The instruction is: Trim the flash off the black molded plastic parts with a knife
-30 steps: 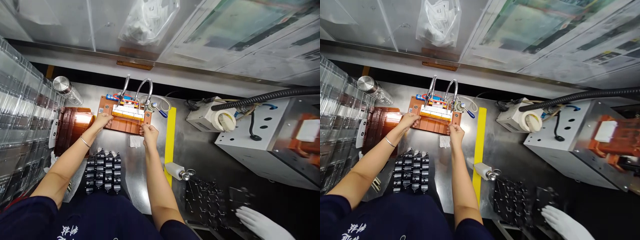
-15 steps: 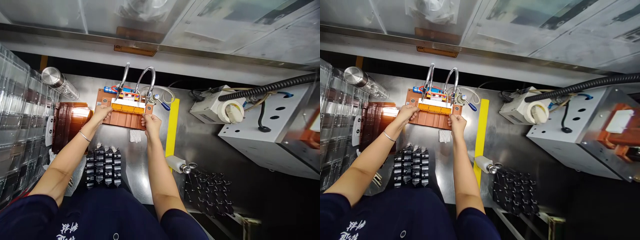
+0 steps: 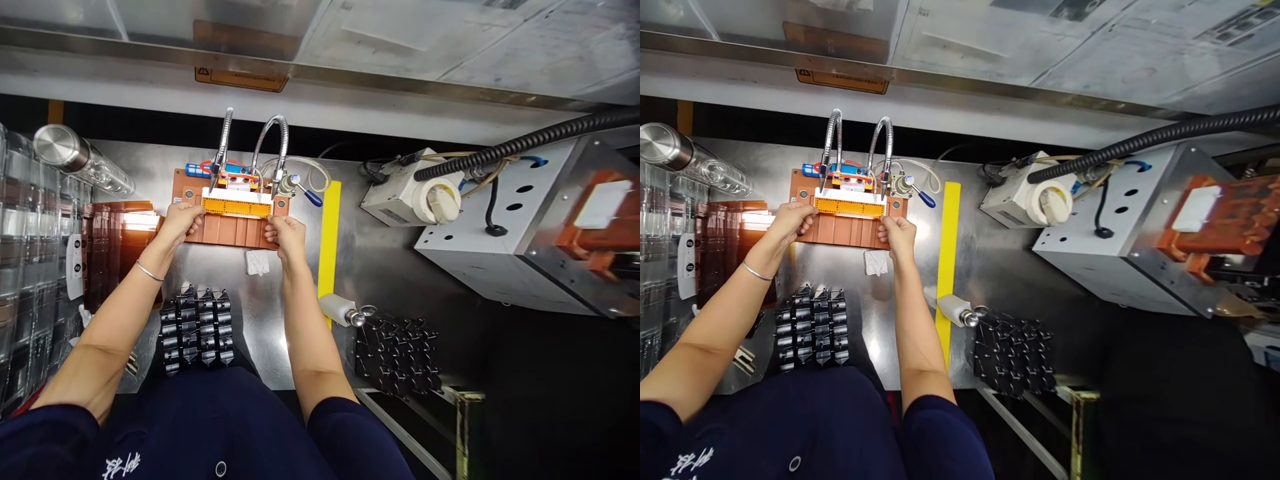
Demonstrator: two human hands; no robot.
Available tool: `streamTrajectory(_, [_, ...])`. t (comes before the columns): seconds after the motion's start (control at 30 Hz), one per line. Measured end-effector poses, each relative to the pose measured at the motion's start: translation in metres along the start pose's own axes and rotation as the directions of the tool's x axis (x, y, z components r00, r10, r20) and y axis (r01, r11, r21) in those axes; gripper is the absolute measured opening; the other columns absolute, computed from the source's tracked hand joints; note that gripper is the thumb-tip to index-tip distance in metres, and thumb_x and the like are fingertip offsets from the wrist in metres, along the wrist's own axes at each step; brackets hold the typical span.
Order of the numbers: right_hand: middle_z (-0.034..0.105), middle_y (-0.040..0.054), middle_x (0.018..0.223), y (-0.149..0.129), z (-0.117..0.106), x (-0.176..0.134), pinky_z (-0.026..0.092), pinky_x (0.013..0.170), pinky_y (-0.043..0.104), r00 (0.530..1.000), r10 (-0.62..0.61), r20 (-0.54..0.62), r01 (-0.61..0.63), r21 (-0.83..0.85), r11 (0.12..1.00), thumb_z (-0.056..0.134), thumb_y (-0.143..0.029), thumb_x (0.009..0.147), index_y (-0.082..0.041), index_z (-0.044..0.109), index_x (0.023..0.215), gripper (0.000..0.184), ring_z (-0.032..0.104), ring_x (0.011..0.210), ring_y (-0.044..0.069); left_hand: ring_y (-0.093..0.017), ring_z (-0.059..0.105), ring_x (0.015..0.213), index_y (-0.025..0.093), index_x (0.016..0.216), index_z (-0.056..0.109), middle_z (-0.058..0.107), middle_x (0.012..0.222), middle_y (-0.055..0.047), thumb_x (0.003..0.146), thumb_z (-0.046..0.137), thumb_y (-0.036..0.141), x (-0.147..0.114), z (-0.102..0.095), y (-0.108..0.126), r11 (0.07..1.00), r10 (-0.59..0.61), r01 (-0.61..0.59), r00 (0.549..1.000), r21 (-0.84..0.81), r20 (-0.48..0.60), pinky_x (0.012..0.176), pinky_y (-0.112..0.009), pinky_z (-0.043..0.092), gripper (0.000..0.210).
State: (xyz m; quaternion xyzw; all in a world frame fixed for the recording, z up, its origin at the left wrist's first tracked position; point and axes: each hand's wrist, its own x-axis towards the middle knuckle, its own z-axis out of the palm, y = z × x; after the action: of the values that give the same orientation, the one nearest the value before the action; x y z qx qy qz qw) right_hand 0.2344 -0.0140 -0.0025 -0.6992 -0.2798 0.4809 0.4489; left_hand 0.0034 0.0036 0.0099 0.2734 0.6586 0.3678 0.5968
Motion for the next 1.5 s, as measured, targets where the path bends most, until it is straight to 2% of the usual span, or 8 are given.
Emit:
streamTrajectory(0.27, [0.062,-0.0013,0.054,0.013,-0.034,-0.023,0.043,0.039,0.016,0.998,-0.060,-0.029,0.060,-0.011,0.998,0.076,-0.041,0.068,-0.015,0.060,0.067,0.031,0.053,0.041,0.006,-0.008,0.062,0.049,0.006,0.071,0.064,0.068,0.061,-0.007,0.071,0.074,0.012,0.002,-0.021,0.004,0.999,-0.042,0.043,0.984,-0.004,0.170,0.048,-0.017,0.052,0.011])
streamTrajectory(0.53, [0.070,0.0073,0.107,0.166,-0.042,-0.188,0.055,0.076,0.037,0.950,-0.084,0.302,0.190,-0.343,0.920,0.086,-0.033,0.042,-0.022,0.066,0.105,0.067,0.066,0.093,0.025,-0.008,0.061,0.055,0.009,0.097,0.061,0.069,0.078,-0.005,0.078,0.067,0.013,-0.029,-0.036,-0.019,0.994,0.111,-0.108,0.986,-0.031,0.124,0.050,-0.020,0.053,0.020])
streamTrajectory(0.7, [0.073,0.0050,0.090,0.156,-0.052,-0.179,0.055,0.079,0.040,0.924,-0.167,0.344,0.295,-0.361,0.885,0.068,-0.039,0.071,-0.020,0.069,0.100,0.035,0.068,0.084,0.025,-0.010,0.062,0.067,0.014,0.100,0.062,0.069,0.090,-0.006,0.084,0.059,0.026,-0.069,-0.034,-0.045,0.959,0.280,-0.280,0.960,0.040,0.006,0.059,-0.022,0.053,0.020])
streamTrajectory(0.77, [0.073,0.0067,0.099,0.121,-0.053,-0.155,0.053,0.085,0.042,0.889,-0.312,0.336,0.443,-0.457,0.771,0.065,-0.037,0.075,-0.021,0.067,0.110,0.038,0.067,0.091,0.026,-0.016,0.064,0.090,0.018,0.104,0.064,0.068,0.103,-0.008,0.085,0.057,0.032,-0.086,-0.029,-0.055,0.837,0.523,-0.505,0.851,0.210,-0.037,0.077,-0.028,0.054,0.024])
streamTrajectory(0.87, [0.062,0.0096,0.127,0.068,-0.037,-0.113,0.041,0.104,0.045,0.657,-0.595,0.463,0.735,-0.567,0.371,0.056,-0.026,0.083,-0.020,0.060,0.124,0.042,0.055,0.120,0.027,-0.023,0.057,0.112,0.020,0.105,0.066,0.066,0.116,-0.010,0.087,0.056,0.037,-0.100,-0.018,-0.065,0.372,0.847,-0.772,0.510,0.516,0.151,0.099,-0.042,0.044,0.027])
streamTrajectory(0.93, [0.058,0.0088,0.133,0.046,-0.018,-0.087,0.029,0.112,0.048,0.518,-0.635,0.574,0.811,-0.564,0.152,0.047,-0.020,0.088,-0.019,0.060,0.124,0.039,0.048,0.129,0.025,-0.026,0.055,0.114,0.020,0.106,0.066,0.066,0.118,-0.012,0.087,0.056,0.035,-0.097,-0.009,-0.068,0.135,0.866,-0.779,0.392,0.612,0.309,0.102,-0.049,0.038,0.027])
streamTrajectory(1.17, [0.053,0.0096,0.138,0.037,0.005,-0.043,0.028,0.111,0.052,0.411,-0.589,0.696,0.837,-0.544,-0.059,0.045,-0.021,0.091,-0.020,0.057,0.126,0.037,0.042,0.133,0.025,-0.027,0.056,0.108,0.017,0.112,0.064,0.064,0.119,-0.017,0.091,0.043,0.016,-0.043,0.011,-0.057,-0.105,0.723,-0.655,0.467,0.748,0.510,0.092,-0.049,0.045,0.030])
streamTrajectory(1.5, [0.060,0.0218,0.123,-0.037,-0.060,0.028,0.047,0.084,0.042,0.749,-0.578,0.324,0.371,-0.928,-0.039,0.046,-0.023,0.089,-0.009,0.056,0.126,0.041,0.057,0.106,0.032,-0.029,0.053,0.113,0.009,0.118,0.060,0.059,0.122,-0.021,0.087,0.033,0.005,-0.019,0.030,-0.046,-0.152,0.695,-0.644,0.470,0.750,0.545,0.097,-0.048,0.043,0.041])
